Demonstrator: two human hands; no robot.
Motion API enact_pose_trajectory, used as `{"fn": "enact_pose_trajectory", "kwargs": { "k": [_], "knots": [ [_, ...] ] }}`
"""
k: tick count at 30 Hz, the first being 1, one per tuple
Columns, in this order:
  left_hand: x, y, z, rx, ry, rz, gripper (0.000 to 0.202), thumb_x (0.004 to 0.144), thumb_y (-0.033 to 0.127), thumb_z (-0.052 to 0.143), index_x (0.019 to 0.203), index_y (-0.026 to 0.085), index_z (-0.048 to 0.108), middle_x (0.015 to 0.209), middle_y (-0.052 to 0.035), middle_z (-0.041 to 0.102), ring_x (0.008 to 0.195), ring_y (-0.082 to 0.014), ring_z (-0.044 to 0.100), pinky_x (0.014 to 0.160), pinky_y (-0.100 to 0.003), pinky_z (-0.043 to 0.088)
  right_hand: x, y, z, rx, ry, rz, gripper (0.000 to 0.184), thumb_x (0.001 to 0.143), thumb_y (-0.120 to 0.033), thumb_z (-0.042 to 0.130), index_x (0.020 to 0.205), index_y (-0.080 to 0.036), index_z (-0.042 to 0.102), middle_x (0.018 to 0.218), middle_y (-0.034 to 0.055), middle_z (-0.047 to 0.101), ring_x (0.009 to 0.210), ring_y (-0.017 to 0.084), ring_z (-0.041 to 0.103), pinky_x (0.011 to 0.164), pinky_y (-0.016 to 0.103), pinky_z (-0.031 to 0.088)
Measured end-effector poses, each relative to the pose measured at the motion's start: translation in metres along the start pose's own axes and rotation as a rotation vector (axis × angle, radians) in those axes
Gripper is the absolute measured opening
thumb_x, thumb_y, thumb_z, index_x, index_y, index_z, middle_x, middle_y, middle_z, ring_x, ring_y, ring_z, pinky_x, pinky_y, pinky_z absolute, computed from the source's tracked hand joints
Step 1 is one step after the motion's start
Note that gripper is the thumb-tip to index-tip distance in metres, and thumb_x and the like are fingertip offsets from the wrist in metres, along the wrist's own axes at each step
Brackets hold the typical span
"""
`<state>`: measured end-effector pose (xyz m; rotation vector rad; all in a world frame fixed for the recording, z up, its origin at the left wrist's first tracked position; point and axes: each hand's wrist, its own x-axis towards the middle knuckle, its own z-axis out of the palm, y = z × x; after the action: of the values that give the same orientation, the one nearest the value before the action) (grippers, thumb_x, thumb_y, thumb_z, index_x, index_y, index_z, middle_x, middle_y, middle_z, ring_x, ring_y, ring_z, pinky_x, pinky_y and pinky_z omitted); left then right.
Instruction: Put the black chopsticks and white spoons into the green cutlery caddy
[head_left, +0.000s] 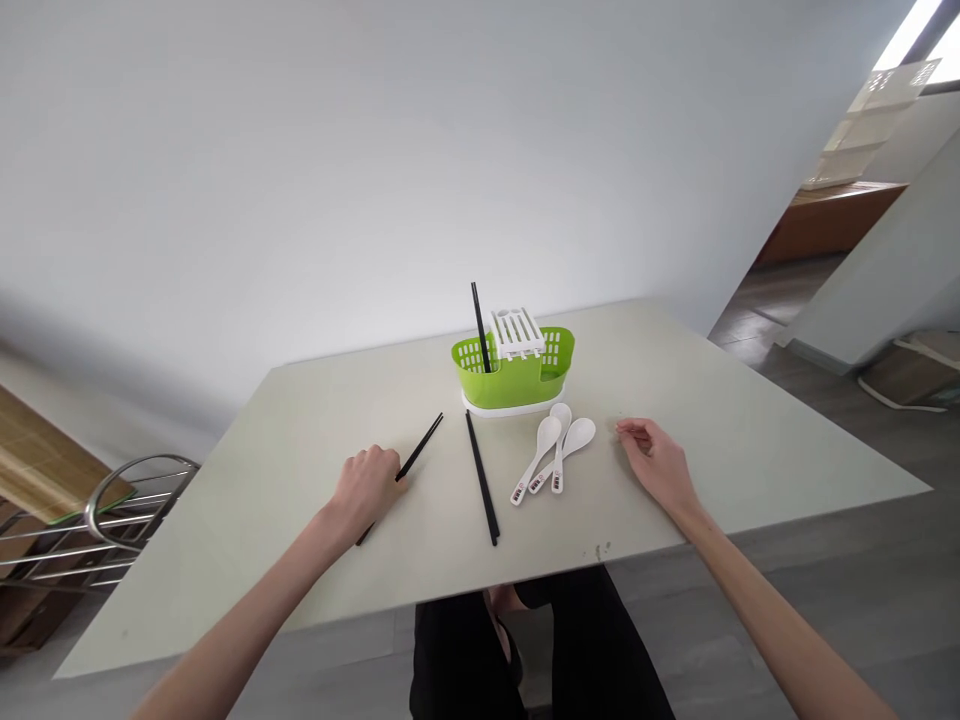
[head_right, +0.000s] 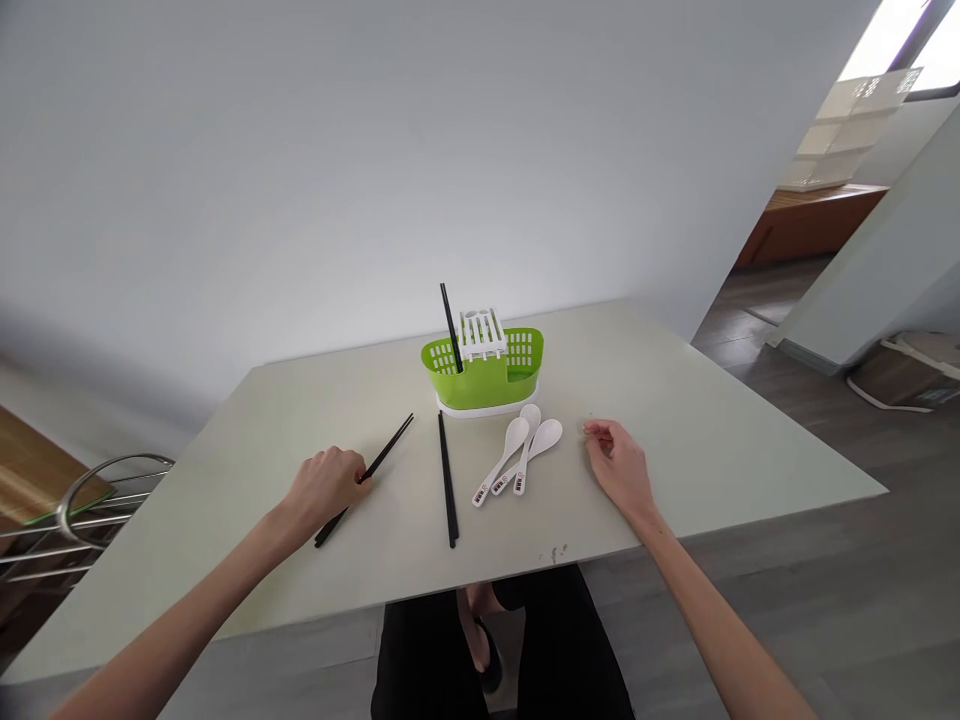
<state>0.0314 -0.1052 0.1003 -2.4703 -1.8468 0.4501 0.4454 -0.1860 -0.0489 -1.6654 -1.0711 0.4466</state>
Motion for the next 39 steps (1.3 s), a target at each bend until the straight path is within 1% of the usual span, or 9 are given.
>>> {"fn": "enact_pose_trajectory", "kwargs": {
  "k": [4,6,8,12,16,20,25,33,39],
  "knots": [
    [-0.008,-0.022,-0.007,-0.385,0.105,0.0,0.016,0.078,0.03,0.07,0.063,0.027,0.073,0.069,-0.0066,0.071,0.073,-0.0269,0.071,0.062,-0.032,0.042,-0.005,-0.024,-0.003,0.117,0.057,0.05,0.026,0.09,-0.041,0.059,0.106,-0.022,0.067,0.109,0.0098,0.076,0.091,0.023,0.072,0.094,0.044,0.053],
    [-0.01,-0.029,-0.016,-0.626,0.137,0.011,0.016,0.076,0.041,0.075,0.066,0.028,0.078,0.072,-0.0045,0.076,0.074,-0.026,0.073,0.062,-0.031,0.048,-0.017,-0.052,0.0,0.183,0.064,0.015,0.026,0.092,-0.043,0.061,0.106,-0.022,0.066,0.108,0.0096,0.075,0.093,0.024,0.071,0.094,0.043,0.053],
    [-0.013,-0.029,-0.026,-0.857,0.113,0.028,0.022,0.074,0.05,0.08,0.073,0.028,0.082,0.075,-0.0045,0.079,0.075,-0.0258,0.075,0.065,-0.031,0.054,-0.036,-0.09,0.011,0.263,-0.025,-0.028,0.027,0.095,-0.048,0.061,0.104,-0.022,0.066,0.108,0.0098,0.074,0.097,0.025,0.07,0.095,0.044,0.053],
    [-0.017,-0.004,-0.038,-1.335,0.104,0.107,0.037,0.071,0.056,0.087,0.084,0.021,0.085,0.083,-0.0099,0.082,0.08,-0.0261,0.077,0.08,-0.036,0.061,-0.083,-0.163,0.052,0.515,-0.601,0.08,0.042,0.096,-0.06,0.065,0.114,-0.022,0.066,0.119,0.0109,0.072,0.105,0.026,0.071,0.091,0.042,0.054],
    [-0.019,0.029,-0.028,-1.739,0.216,0.111,0.04,0.069,0.056,0.091,0.079,0.017,0.083,0.084,-0.0092,0.08,0.074,-0.0218,0.075,0.082,-0.036,0.062,-0.118,-0.199,0.089,0.964,-1.011,0.335,0.059,0.093,-0.07,0.066,0.121,-0.019,0.067,0.111,0.0104,0.072,0.095,0.021,0.07,0.081,0.035,0.053],
    [-0.023,0.041,-0.011,-1.887,0.227,0.069,0.04,0.069,0.053,0.093,0.083,0.016,0.083,0.085,-0.0083,0.08,0.074,-0.02,0.075,0.083,-0.035,0.062,-0.129,-0.203,0.097,1.171,-1.07,0.441,0.049,0.095,-0.065,0.068,0.103,-0.017,0.07,0.072,-0.0032,0.057,0.057,0.008,0.049,0.058,0.026,0.037],
    [-0.037,0.04,-0.009,-1.807,0.188,0.021,0.04,0.075,0.053,0.089,0.091,0.016,0.085,0.105,-0.0128,0.082,0.095,-0.0267,0.078,0.096,-0.04,0.062,-0.132,-0.19,0.09,0.996,-0.934,0.438,0.045,0.096,-0.065,0.067,0.097,-0.019,0.068,0.063,-0.0092,0.039,0.05,0.005,0.03,0.048,0.023,0.021],
    [-0.054,0.054,-0.008,-1.795,0.262,-0.096,0.04,0.078,0.055,0.088,0.093,0.017,0.085,0.107,-0.0108,0.082,0.099,-0.0284,0.079,0.102,-0.045,0.062,-0.153,-0.16,0.077,0.828,-0.879,0.427,0.056,0.096,-0.07,0.063,0.112,-0.017,0.074,0.061,-0.0093,0.035,0.049,0.005,0.026,0.046,0.023,0.021],
    [-0.064,0.063,0.002,-1.749,0.232,-0.095,0.037,0.079,0.055,0.086,0.087,0.019,0.085,0.103,-0.0107,0.082,0.102,-0.0299,0.078,0.101,-0.044,0.062,-0.167,-0.149,0.058,0.773,-0.824,0.498,0.061,0.093,-0.071,0.067,0.123,-0.018,0.077,0.063,-0.0068,0.038,0.052,0.007,0.028,0.047,0.024,0.024]
  ]
}}
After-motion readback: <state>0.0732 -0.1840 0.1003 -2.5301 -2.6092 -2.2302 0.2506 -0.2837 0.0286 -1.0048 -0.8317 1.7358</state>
